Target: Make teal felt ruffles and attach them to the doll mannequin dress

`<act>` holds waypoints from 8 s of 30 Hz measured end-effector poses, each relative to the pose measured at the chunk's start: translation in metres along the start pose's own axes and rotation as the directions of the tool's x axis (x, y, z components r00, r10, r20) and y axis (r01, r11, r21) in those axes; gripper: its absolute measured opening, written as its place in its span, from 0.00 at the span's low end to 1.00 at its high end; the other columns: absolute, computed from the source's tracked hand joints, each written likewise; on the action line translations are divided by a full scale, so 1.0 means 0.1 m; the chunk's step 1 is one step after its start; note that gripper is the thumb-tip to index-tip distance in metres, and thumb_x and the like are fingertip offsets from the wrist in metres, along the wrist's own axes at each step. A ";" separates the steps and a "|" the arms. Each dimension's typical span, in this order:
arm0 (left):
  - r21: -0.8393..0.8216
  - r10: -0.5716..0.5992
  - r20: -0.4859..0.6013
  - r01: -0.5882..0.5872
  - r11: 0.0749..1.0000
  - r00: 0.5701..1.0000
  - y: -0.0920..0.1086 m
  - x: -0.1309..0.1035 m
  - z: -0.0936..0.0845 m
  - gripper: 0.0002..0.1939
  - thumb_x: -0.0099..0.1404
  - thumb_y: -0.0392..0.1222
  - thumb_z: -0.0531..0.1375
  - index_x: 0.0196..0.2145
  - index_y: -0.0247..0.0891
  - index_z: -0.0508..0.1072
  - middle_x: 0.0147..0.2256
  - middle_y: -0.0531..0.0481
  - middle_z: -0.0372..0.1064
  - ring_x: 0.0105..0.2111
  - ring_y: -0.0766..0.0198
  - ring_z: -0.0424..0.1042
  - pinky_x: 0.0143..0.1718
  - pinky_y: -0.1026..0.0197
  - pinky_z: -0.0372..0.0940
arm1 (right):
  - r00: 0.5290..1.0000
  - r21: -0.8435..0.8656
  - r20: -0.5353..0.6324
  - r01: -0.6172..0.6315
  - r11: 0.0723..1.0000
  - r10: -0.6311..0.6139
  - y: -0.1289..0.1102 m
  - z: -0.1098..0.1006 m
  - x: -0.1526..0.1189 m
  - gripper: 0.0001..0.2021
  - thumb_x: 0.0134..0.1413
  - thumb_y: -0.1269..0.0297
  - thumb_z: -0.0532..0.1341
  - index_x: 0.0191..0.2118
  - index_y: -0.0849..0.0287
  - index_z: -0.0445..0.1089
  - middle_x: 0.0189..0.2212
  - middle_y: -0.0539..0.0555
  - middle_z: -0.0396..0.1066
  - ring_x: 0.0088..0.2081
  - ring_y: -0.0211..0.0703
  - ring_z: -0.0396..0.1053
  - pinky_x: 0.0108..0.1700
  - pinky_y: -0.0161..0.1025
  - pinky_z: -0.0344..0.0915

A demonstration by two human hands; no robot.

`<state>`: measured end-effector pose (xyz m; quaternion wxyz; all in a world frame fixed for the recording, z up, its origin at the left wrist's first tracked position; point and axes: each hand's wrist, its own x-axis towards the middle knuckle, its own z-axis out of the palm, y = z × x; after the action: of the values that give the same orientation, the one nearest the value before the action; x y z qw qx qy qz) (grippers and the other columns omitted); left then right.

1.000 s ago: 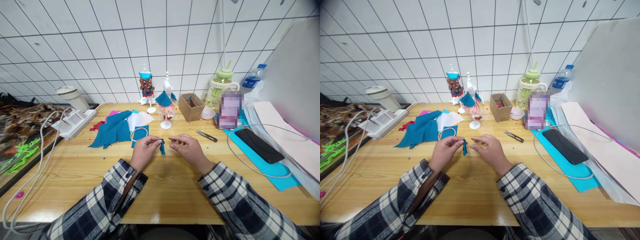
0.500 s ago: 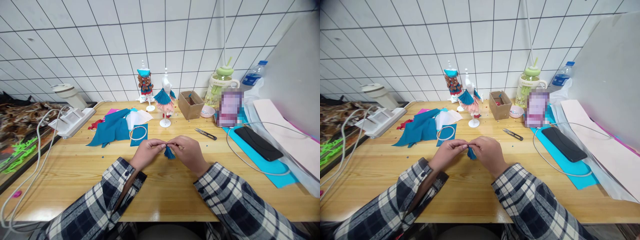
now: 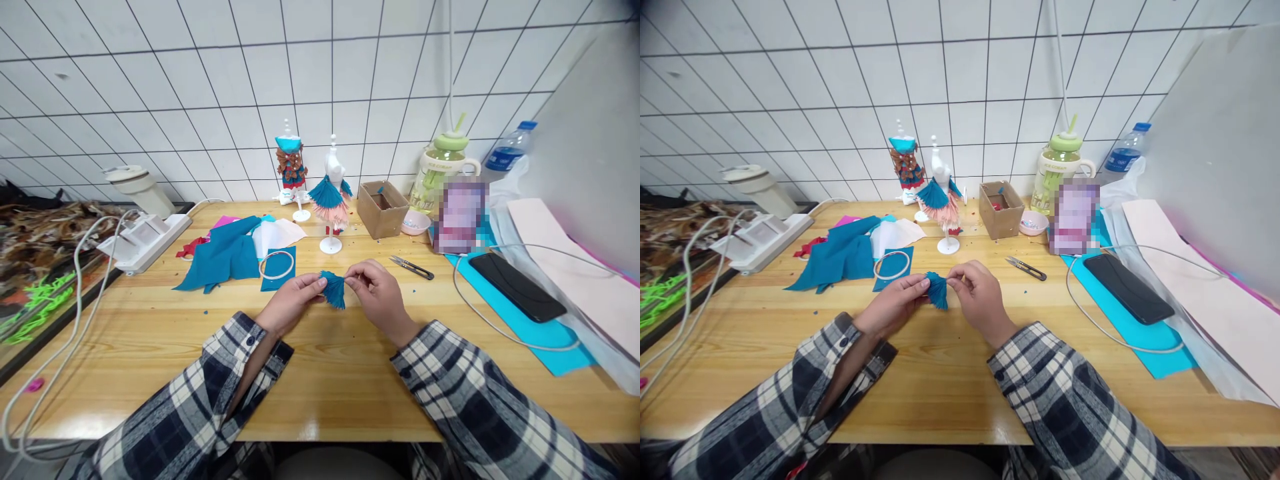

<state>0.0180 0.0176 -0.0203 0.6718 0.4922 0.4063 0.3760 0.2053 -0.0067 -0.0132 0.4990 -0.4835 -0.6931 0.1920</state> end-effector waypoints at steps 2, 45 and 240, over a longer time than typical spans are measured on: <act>-0.069 -0.002 -0.025 0.000 0.998 1.000 0.00 0.00 0.00 0.14 0.55 0.50 0.65 0.33 0.35 0.76 0.34 0.46 0.76 0.35 0.60 0.74 0.39 0.58 0.68 | 0.996 0.035 0.091 0.020 0.999 -0.023 0.00 0.02 0.00 0.04 0.57 0.65 0.60 0.32 0.57 0.70 0.27 0.50 0.68 0.29 0.39 0.64 0.33 0.36 0.61; 0.809 0.716 0.250 -0.547 0.217 0.652 0.15 -0.10 0.05 0.04 0.60 0.40 0.63 0.34 0.40 0.77 0.34 0.49 0.77 0.44 0.56 0.71 0.50 0.50 0.64 | 0.999 -0.008 -0.018 0.037 0.999 -0.037 -0.12 0.09 -0.07 0.04 0.55 0.67 0.61 0.30 0.58 0.71 0.26 0.50 0.69 0.30 0.39 0.65 0.35 0.36 0.62; 0.361 0.123 -0.095 -0.081 0.929 0.988 -0.04 0.05 0.00 0.15 0.54 0.51 0.65 0.32 0.36 0.78 0.32 0.47 0.76 0.33 0.60 0.71 0.36 0.61 0.64 | 0.852 0.331 0.250 -0.522 0.786 0.460 0.10 0.20 -0.02 0.08 0.46 0.59 0.65 0.31 0.58 0.76 0.20 0.49 0.71 0.19 0.35 0.65 0.22 0.33 0.63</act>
<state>0.0200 0.0210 -0.0252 0.5262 0.6034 0.4799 0.3588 0.1925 0.0001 -0.0304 0.4612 -0.5225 -0.5279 0.4854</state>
